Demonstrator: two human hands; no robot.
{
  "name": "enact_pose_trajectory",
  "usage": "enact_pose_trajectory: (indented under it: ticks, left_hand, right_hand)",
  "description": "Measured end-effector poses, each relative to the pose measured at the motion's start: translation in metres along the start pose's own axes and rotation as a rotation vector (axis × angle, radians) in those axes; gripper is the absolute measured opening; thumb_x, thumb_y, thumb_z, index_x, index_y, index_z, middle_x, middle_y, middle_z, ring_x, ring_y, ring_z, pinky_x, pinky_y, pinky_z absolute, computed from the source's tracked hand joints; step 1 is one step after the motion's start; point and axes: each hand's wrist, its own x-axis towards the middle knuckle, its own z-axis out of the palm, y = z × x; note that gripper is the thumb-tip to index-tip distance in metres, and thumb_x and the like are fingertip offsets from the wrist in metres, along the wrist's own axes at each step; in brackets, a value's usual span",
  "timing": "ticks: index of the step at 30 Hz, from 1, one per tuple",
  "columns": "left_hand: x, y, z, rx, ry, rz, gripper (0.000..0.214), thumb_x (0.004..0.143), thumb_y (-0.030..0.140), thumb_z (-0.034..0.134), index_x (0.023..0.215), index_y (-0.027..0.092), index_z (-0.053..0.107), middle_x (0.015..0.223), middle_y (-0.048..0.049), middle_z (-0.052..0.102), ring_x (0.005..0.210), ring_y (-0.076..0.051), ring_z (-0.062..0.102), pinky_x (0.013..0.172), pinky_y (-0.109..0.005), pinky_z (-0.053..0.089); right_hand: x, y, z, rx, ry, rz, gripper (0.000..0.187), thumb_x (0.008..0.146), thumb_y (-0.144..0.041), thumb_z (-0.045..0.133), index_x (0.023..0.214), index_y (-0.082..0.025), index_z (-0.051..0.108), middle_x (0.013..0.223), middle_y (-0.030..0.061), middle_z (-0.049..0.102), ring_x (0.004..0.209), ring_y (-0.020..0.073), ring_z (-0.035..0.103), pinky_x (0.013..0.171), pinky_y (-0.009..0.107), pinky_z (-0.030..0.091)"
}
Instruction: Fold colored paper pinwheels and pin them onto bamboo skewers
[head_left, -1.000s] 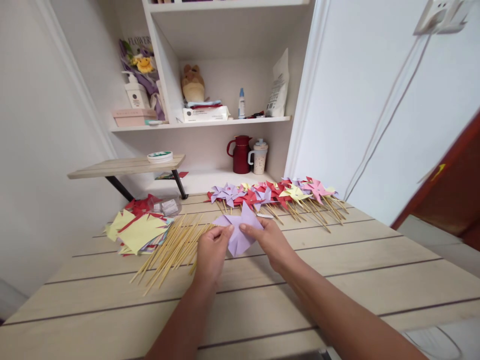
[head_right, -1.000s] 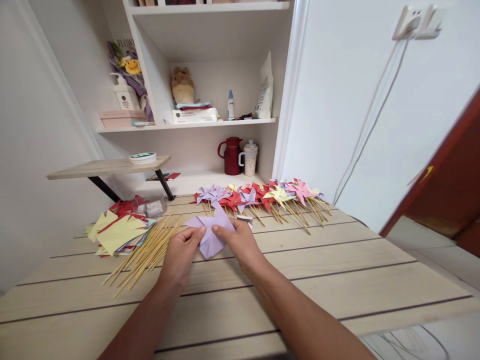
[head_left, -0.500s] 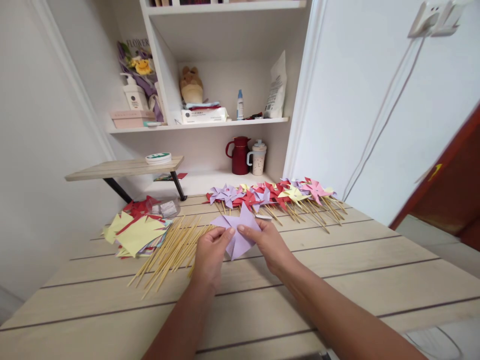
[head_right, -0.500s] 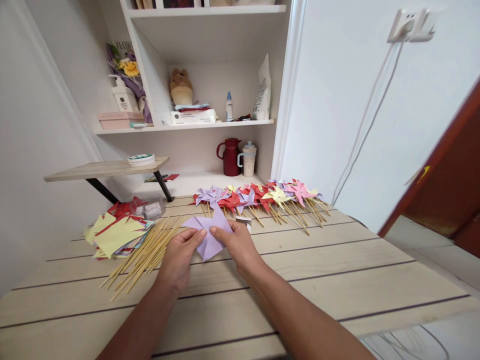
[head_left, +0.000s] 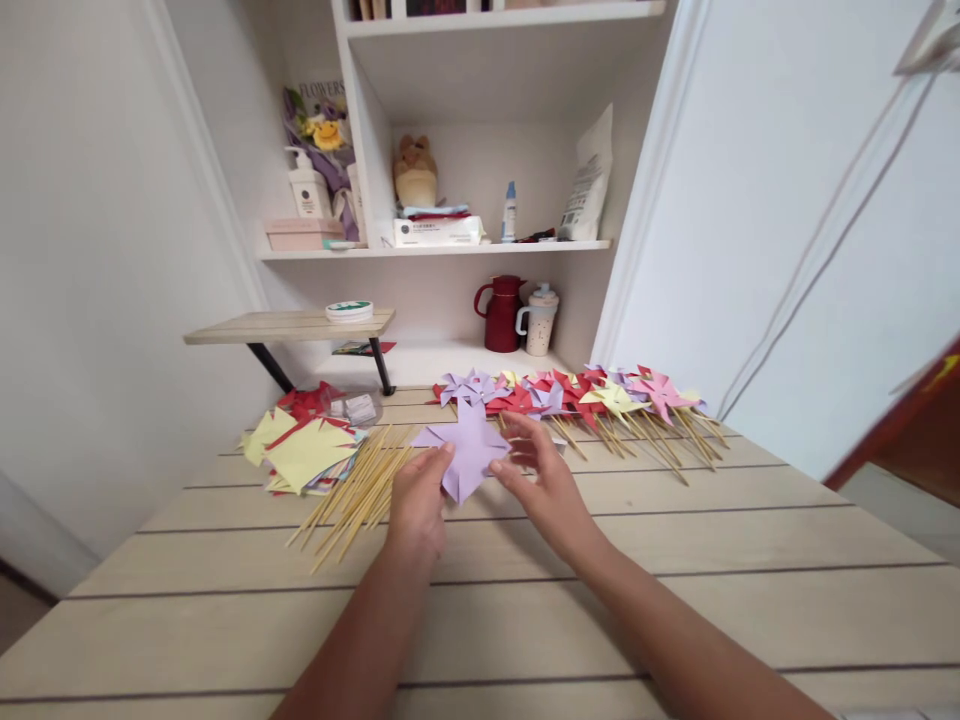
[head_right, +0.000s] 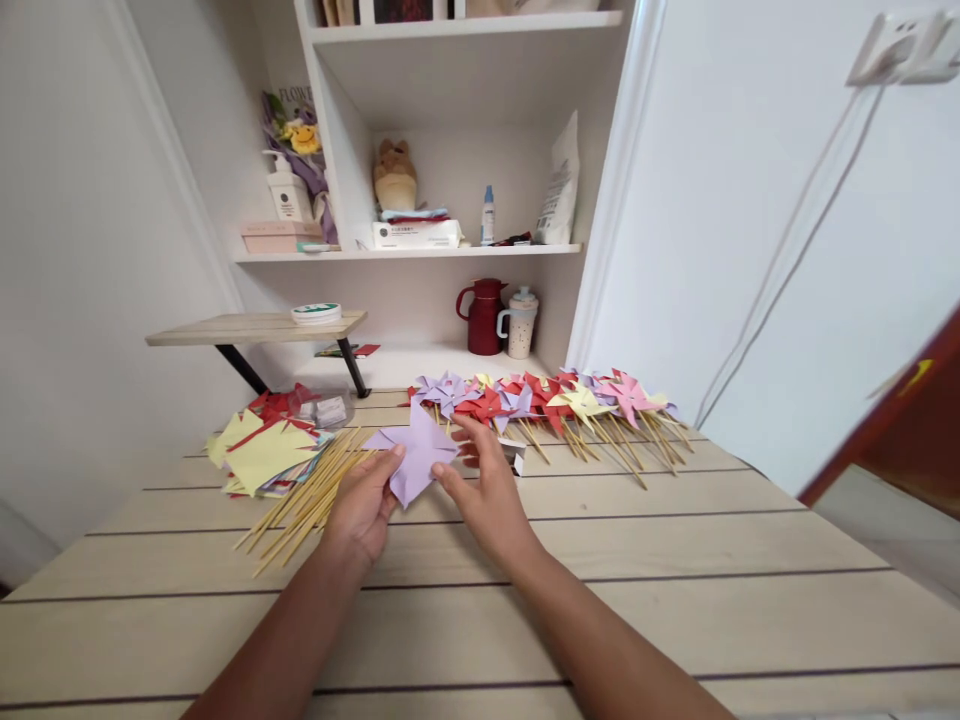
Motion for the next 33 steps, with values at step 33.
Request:
enact_pose_trajectory:
  ticks: [33]
  left_hand:
    - [-0.009, -0.005, 0.007, 0.035, -0.139, 0.069, 0.033, 0.057, 0.037, 0.089, 0.075, 0.014, 0.074, 0.077, -0.0030, 0.071, 0.072, -0.012, 0.061, 0.071, -0.023, 0.047]
  right_hand:
    - [0.001, -0.002, 0.004, -0.099, 0.107, -0.059, 0.019, 0.083, -0.034, 0.072, 0.069, -0.021, 0.070, 0.116, 0.0082, 0.057, 0.115, 0.0269, 0.056, 0.101, 0.041, 0.041]
